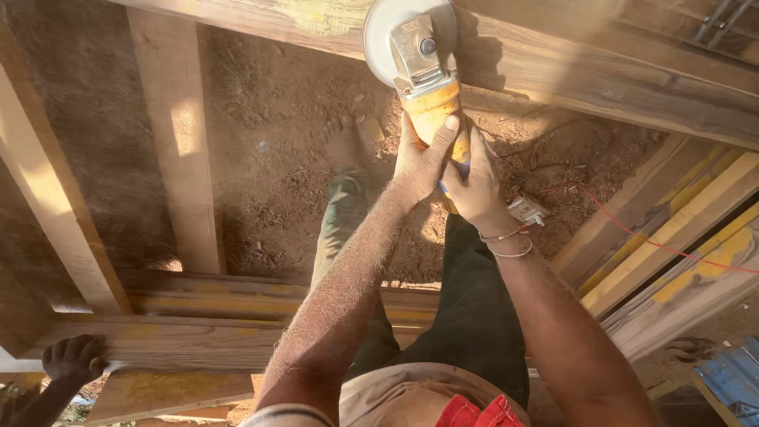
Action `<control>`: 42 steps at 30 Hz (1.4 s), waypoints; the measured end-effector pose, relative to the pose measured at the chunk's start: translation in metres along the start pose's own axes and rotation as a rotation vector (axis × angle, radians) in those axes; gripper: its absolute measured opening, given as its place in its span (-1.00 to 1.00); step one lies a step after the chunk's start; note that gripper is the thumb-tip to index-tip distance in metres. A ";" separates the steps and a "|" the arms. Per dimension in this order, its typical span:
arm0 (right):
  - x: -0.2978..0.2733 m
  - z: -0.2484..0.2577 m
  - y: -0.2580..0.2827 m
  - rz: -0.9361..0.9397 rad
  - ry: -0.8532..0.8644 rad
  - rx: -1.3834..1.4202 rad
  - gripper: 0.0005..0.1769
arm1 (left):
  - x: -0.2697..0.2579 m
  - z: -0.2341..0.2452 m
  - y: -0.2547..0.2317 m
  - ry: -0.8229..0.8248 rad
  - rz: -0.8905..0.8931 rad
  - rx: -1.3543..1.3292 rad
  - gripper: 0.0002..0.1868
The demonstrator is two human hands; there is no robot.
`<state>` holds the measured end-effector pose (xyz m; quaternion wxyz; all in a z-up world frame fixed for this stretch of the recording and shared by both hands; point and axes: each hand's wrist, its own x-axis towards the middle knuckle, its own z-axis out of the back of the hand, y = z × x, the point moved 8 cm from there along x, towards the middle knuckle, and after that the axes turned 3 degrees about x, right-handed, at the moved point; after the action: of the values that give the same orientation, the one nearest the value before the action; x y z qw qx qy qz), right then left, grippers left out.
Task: The person sands a wooden frame using a power sander, moving the tool across the surface of the wood while steadying the frame with their hands.
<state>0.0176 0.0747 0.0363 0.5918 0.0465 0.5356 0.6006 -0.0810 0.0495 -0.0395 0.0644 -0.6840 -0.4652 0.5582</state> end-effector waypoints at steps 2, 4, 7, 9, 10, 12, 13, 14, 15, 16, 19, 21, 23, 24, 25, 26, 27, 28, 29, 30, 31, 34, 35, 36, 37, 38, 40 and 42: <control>-0.014 0.015 -0.019 0.021 -0.002 0.041 -0.19 | -0.006 -0.024 0.012 0.046 -0.007 -0.044 -0.26; -0.022 0.033 -0.040 0.012 -0.010 0.096 -0.20 | -0.005 -0.050 0.020 0.094 -0.009 -0.016 -0.25; -0.038 0.063 -0.074 -0.055 -0.029 0.176 -0.17 | -0.008 -0.091 0.038 0.144 0.017 0.085 -0.23; -0.051 0.087 -0.100 -0.099 -0.075 0.184 -0.13 | -0.007 -0.120 0.055 0.178 0.055 0.085 -0.19; -0.059 0.099 -0.112 -0.112 -0.088 0.211 -0.14 | -0.008 -0.136 0.067 0.200 0.095 0.148 -0.19; -0.068 0.125 -0.136 -0.121 -0.106 0.267 -0.17 | -0.005 -0.169 0.089 0.233 0.157 0.279 -0.20; -0.074 0.139 -0.152 -0.163 -0.119 0.258 -0.18 | -0.004 -0.185 0.101 0.240 0.169 0.313 -0.18; -0.080 0.153 -0.168 -0.205 -0.131 0.250 -0.20 | -0.002 -0.202 0.112 0.247 0.182 0.346 -0.17; -0.087 0.165 -0.183 -0.251 -0.140 0.243 -0.21 | -0.003 -0.219 0.124 0.253 0.197 0.381 -0.15; -0.093 0.178 -0.194 -0.238 -0.149 0.274 -0.21 | -0.003 -0.237 0.134 0.264 0.195 0.342 -0.13; -0.106 0.220 -0.226 -0.200 -0.175 0.316 -0.21 | -0.002 -0.288 0.157 0.296 0.166 0.251 -0.08; -0.117 0.245 -0.248 -0.192 -0.172 0.281 -0.21 | -0.003 -0.320 0.169 0.298 0.131 0.221 -0.05; -0.131 0.267 -0.274 -0.224 -0.190 0.339 -0.22 | -0.007 -0.350 0.191 0.338 0.187 0.324 -0.02; -0.138 0.277 -0.289 -0.240 -0.197 0.368 -0.22 | -0.008 -0.365 0.203 0.355 0.215 0.375 0.00; -0.146 0.290 -0.303 -0.239 -0.224 0.385 -0.23 | -0.009 -0.381 0.215 0.376 0.233 0.435 0.01; -0.155 0.302 -0.318 -0.238 -0.251 0.401 -0.23 | -0.009 -0.399 0.227 0.396 0.250 0.494 0.01; -0.162 0.316 -0.334 -0.234 -0.276 0.417 -0.24 | -0.008 -0.418 0.240 0.415 0.265 0.553 0.02; -0.170 0.330 -0.349 -0.221 -0.294 0.450 -0.27 | -0.008 -0.439 0.252 0.437 0.266 0.577 0.04; -0.178 0.345 -0.364 -0.208 -0.313 0.482 -0.31 | -0.008 -0.461 0.264 0.460 0.269 0.601 0.07; -0.187 0.359 -0.379 -0.196 -0.331 0.513 -0.34 | -0.008 -0.483 0.275 0.482 0.272 0.625 0.10; -0.195 0.372 -0.397 -0.211 -0.385 0.627 -0.34 | -0.007 -0.509 0.284 0.500 0.251 0.652 0.13; -0.222 0.408 -0.444 -0.245 -0.551 0.925 -0.34 | -0.016 -0.569 0.309 0.583 0.212 0.860 0.16; -0.227 0.421 -0.458 -0.241 -0.604 0.995 -0.33 | -0.017 -0.583 0.315 0.624 0.204 1.015 0.14; -0.232 0.429 -0.470 -0.236 -0.656 1.064 -0.33 | -0.018 -0.591 0.318 0.663 0.195 1.170 0.12; -0.238 0.438 -0.480 -0.245 -0.693 1.042 -0.32 | -0.013 -0.597 0.306 0.686 -0.031 1.358 0.10; -0.245 0.448 -0.488 -0.255 -0.729 1.020 -0.31 | -0.006 -0.592 0.290 0.703 -0.268 1.536 0.09; -0.252 0.455 -0.497 -0.258 -0.769 1.017 -0.28 | 0.018 -0.546 0.275 0.856 -0.411 1.952 0.00; -0.247 0.467 -0.501 -0.226 -0.788 1.042 -0.24 | 0.066 -0.469 0.243 0.735 -0.216 2.146 0.11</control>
<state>0.7441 0.0241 0.0266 0.7027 0.4864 0.5013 0.1351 0.4391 0.1628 -0.0606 0.7965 -0.3545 0.2427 0.4254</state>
